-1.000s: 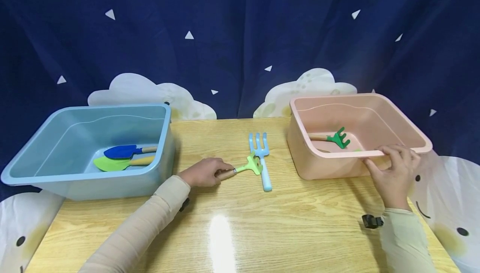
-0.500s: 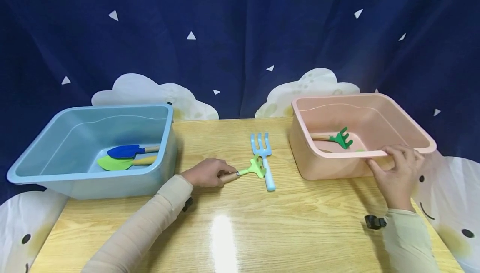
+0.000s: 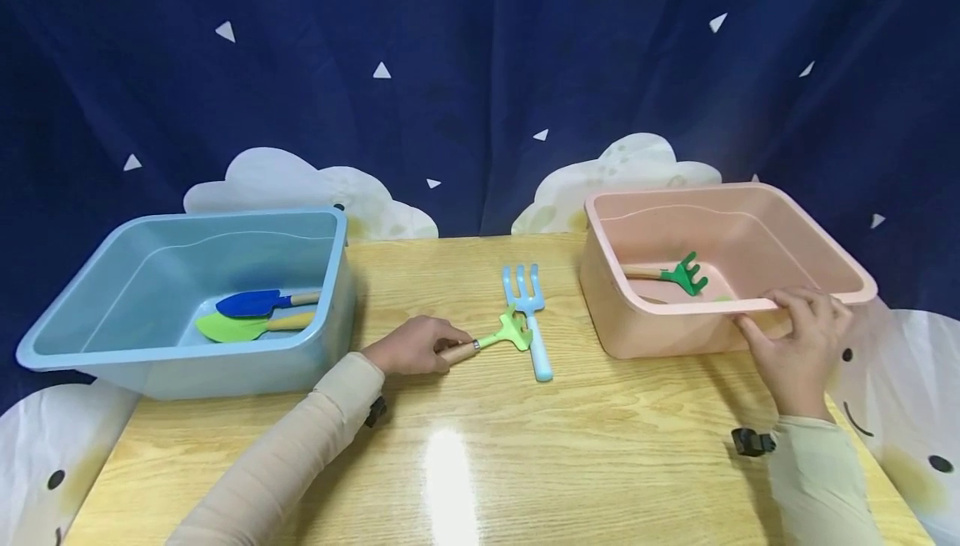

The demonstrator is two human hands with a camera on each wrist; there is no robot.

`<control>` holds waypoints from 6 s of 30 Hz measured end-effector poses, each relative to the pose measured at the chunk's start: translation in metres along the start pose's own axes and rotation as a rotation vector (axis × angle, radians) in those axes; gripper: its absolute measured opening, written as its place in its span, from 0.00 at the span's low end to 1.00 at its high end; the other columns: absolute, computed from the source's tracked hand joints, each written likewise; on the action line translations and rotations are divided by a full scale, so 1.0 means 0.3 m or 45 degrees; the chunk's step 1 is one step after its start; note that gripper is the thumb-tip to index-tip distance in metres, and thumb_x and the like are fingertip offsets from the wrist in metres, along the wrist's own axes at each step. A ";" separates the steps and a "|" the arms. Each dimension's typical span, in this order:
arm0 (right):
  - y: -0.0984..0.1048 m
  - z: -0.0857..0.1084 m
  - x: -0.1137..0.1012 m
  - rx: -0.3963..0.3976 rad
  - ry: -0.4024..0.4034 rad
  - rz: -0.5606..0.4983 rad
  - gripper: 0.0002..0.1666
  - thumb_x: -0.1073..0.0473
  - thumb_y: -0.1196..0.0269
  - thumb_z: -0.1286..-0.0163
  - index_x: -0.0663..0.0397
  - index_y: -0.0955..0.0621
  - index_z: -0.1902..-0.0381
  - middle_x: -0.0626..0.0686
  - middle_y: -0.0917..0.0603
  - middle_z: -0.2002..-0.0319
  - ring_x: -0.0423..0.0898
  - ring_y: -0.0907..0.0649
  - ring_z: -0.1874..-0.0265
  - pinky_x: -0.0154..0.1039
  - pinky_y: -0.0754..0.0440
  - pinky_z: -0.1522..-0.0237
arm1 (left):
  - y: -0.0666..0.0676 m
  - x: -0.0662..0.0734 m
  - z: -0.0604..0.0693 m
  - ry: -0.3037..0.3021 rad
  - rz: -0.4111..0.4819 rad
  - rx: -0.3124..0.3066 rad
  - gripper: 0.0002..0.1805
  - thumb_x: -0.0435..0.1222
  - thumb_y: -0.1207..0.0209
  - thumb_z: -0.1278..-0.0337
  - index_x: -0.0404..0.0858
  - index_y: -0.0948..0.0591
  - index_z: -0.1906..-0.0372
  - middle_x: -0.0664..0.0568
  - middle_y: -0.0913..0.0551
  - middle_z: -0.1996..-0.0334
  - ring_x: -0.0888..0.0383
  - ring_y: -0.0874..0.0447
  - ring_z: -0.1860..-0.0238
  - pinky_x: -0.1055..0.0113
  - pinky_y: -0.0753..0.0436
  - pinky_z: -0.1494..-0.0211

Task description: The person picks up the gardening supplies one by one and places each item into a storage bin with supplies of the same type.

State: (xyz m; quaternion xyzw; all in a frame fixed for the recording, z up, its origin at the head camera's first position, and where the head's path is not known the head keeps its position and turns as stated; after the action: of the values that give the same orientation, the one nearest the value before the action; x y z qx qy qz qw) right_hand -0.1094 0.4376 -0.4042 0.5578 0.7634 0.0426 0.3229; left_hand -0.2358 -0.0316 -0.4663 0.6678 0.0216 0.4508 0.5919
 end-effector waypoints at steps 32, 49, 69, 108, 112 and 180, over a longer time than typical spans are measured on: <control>0.009 0.000 0.001 0.002 -0.037 -0.026 0.57 0.17 0.40 0.50 0.72 0.18 0.60 0.70 0.22 0.55 0.28 0.41 0.41 0.43 0.50 0.31 | 0.218 0.013 -0.070 0.141 0.384 0.337 0.29 0.26 0.37 0.44 0.51 0.19 0.38 0.47 0.16 0.44 0.57 0.18 0.70 0.66 0.20 0.73; 0.002 -0.004 0.001 0.021 -0.058 -0.052 0.51 0.23 0.35 0.49 0.71 0.17 0.61 0.55 0.19 0.58 0.30 0.39 0.41 0.44 0.49 0.30 | 0.272 0.024 -0.143 0.148 0.347 0.373 0.30 0.24 0.38 0.49 0.49 0.18 0.39 0.46 0.14 0.51 0.58 0.20 0.75 0.68 0.21 0.69; 0.021 -0.025 -0.030 -0.033 -0.161 -0.074 0.24 0.78 0.24 0.61 0.73 0.18 0.61 0.16 0.32 0.56 0.26 0.40 0.41 0.36 0.51 0.31 | 0.394 0.140 -0.176 0.105 0.331 0.382 0.31 0.27 0.37 0.48 0.51 0.20 0.37 0.49 0.16 0.45 0.55 0.15 0.66 0.65 0.18 0.65; 0.003 -0.012 -0.019 -0.093 -0.108 -0.047 0.33 0.48 0.25 0.44 0.74 0.19 0.57 0.66 0.23 0.54 0.26 0.43 0.40 0.46 0.50 0.30 | 0.507 0.553 -0.355 -0.181 0.124 0.380 0.28 0.25 0.39 0.45 0.49 0.18 0.40 0.52 0.12 0.54 0.59 0.14 0.70 0.71 0.20 0.67; 0.006 -0.008 -0.022 -0.101 -0.109 -0.029 0.25 0.70 0.24 0.55 0.74 0.20 0.57 0.67 0.23 0.54 0.26 0.44 0.40 0.47 0.50 0.29 | 0.475 0.594 -0.393 -0.237 0.106 0.361 0.26 0.27 0.39 0.45 0.50 0.17 0.42 0.54 0.11 0.56 0.61 0.14 0.68 0.73 0.20 0.63; 0.002 0.009 -0.017 0.016 -0.003 -0.102 0.38 0.37 0.28 0.46 0.70 0.17 0.61 0.69 0.21 0.55 0.35 0.37 0.40 0.40 0.50 0.31 | 0.277 0.753 -0.594 -0.340 0.145 -0.001 0.30 0.25 0.39 0.47 0.48 0.20 0.37 0.53 0.13 0.47 0.63 0.16 0.54 0.78 0.22 0.57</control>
State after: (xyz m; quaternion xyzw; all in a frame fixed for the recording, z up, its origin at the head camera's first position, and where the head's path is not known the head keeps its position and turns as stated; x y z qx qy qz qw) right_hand -0.1066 0.4326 -0.4036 0.5290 0.7849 0.0240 0.3218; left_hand -0.2556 0.2080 -0.2879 0.7217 -0.0954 0.3908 0.5634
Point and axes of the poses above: each hand's wrist, its own z-axis away from the middle knuckle, its own y-axis out of the back of the hand, x = y × z, the point moved 4 cm from there along -z, towards the middle knuckle
